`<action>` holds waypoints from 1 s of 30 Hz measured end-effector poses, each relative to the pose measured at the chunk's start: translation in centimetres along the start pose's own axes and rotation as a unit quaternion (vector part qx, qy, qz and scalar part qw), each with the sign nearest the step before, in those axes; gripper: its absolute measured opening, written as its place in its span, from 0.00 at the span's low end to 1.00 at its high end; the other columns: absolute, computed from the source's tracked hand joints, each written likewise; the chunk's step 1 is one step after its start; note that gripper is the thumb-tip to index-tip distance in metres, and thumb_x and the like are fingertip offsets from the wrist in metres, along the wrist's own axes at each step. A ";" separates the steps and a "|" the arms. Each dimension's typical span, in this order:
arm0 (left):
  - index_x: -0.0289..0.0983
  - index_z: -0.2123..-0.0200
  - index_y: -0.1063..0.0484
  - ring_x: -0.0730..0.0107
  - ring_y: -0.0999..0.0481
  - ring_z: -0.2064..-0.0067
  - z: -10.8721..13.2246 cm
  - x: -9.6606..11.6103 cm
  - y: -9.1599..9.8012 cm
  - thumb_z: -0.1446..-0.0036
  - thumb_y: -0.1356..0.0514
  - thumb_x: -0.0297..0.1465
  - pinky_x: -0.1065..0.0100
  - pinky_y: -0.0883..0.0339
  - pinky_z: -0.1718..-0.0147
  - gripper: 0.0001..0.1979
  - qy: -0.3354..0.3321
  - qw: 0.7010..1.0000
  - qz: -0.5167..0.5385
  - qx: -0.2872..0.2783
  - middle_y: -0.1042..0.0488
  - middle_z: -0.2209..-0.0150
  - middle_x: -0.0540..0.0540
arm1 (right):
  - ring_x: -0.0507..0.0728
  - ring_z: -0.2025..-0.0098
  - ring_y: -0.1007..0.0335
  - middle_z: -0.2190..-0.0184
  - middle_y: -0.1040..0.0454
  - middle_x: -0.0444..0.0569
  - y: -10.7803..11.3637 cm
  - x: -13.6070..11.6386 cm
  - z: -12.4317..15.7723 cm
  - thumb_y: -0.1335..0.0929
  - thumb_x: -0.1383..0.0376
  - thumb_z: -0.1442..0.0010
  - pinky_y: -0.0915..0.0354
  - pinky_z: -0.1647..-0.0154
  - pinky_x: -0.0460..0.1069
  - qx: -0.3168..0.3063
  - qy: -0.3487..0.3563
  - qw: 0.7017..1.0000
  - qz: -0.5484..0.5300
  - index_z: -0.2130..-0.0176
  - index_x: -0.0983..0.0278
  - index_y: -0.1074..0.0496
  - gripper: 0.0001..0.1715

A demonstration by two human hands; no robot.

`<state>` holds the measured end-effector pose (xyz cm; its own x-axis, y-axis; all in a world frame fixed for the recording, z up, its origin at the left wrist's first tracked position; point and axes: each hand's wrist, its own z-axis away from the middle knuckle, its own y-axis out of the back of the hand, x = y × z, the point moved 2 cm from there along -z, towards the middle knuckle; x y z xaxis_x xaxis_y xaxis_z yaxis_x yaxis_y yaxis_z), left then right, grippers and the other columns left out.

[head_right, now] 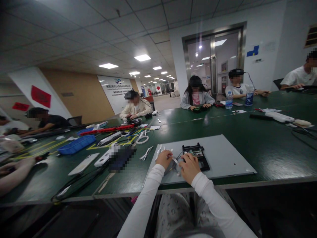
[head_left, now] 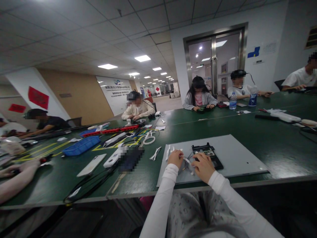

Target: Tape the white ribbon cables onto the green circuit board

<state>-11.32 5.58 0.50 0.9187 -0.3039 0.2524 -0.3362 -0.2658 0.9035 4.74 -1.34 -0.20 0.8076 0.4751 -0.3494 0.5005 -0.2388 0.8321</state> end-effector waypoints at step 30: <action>0.38 0.70 0.31 0.71 0.34 0.62 0.4 0.8 0.2 0.53 0.42 0.34 0.68 0.41 0.61 0.07 -0.034 0.999 0.008 -0.008 0.32 0.67 0.49 | 0.59 0.47 0.58 0.52 0.41 0.47 0.1 -0.4 0.1 0.39 0.66 0.50 0.57 0.52 0.55 -0.029 0.009 0.999 0.036 0.58 0.55 0.33 0.18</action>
<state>-10.76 4.96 0.72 0.8967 -0.3695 0.2439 -0.3475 -0.2460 0.9049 4.48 -1.64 -0.06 0.8344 0.4743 -0.2809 0.4223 -0.2225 0.8787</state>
